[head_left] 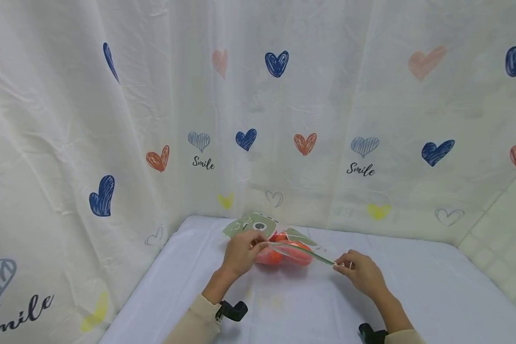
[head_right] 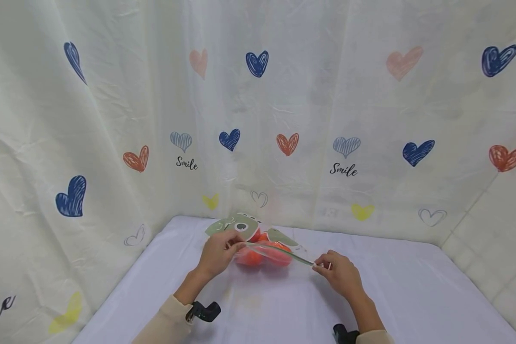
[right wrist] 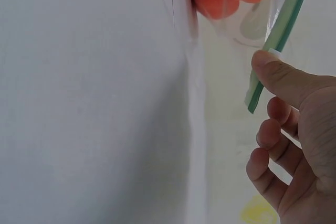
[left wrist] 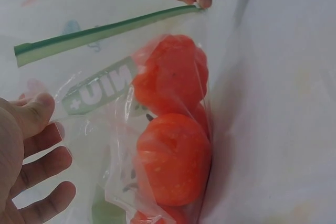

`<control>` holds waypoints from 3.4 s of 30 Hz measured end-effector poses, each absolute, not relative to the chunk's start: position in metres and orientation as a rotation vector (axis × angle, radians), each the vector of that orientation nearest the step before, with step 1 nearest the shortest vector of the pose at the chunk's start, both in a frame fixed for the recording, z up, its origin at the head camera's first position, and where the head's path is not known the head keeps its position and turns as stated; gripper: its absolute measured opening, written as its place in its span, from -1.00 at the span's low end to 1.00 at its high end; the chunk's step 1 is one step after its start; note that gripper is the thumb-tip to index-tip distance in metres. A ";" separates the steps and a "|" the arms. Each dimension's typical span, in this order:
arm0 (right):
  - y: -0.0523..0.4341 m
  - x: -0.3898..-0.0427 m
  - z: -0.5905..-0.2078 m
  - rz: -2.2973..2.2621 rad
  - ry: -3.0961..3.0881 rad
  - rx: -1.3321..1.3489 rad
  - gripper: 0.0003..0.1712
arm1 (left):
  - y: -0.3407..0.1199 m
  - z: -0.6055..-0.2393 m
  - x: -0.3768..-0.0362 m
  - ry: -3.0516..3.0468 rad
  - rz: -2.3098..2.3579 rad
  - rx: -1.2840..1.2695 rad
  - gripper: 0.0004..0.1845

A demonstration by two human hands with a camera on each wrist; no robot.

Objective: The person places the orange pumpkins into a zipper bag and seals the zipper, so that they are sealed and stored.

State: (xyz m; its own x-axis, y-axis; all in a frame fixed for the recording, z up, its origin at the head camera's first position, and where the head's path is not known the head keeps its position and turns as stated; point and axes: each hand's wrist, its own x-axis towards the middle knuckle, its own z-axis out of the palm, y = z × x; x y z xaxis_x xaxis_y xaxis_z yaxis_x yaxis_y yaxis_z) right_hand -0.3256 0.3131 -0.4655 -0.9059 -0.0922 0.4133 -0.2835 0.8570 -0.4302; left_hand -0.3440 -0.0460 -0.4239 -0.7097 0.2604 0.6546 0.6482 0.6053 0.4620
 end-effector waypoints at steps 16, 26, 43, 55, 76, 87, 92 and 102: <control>0.324 -0.327 -0.471 0.695 -2.671 0.241 -0.92 | -0.050 -0.421 -0.347 -2.279 -0.958 -0.688 -0.96; 0.325 -0.326 -0.469 0.704 -2.682 0.219 -0.91 | -0.051 -0.422 -0.347 -2.292 -0.960 -0.676 -0.93; 0.324 -0.326 -0.467 0.709 -2.697 0.174 -0.78 | -0.046 -0.426 -0.348 -2.304 -1.040 -0.754 -0.90; 0.314 -0.326 -0.471 1.099 -2.827 0.248 -0.72 | -0.032 -0.428 -0.336 -2.369 -1.061 -1.002 -0.97; 0.292 -0.321 -0.455 1.237 -2.948 0.197 -0.26 | -0.015 -0.435 -0.326 -2.580 -1.068 -1.103 -0.81; 0.281 -0.320 -0.454 1.522 -2.915 0.260 -0.06 | -0.040 -0.449 -0.351 -2.560 -0.695 -0.452 -0.56; 0.277 -0.320 -0.455 1.525 -2.871 0.200 -0.13 | -0.053 -0.455 -0.358 -2.631 -0.715 -0.376 -0.59; 0.284 -0.326 -0.461 1.342 -2.843 0.042 -0.36 | -0.057 -0.461 -0.359 -2.746 -0.710 -0.360 -0.57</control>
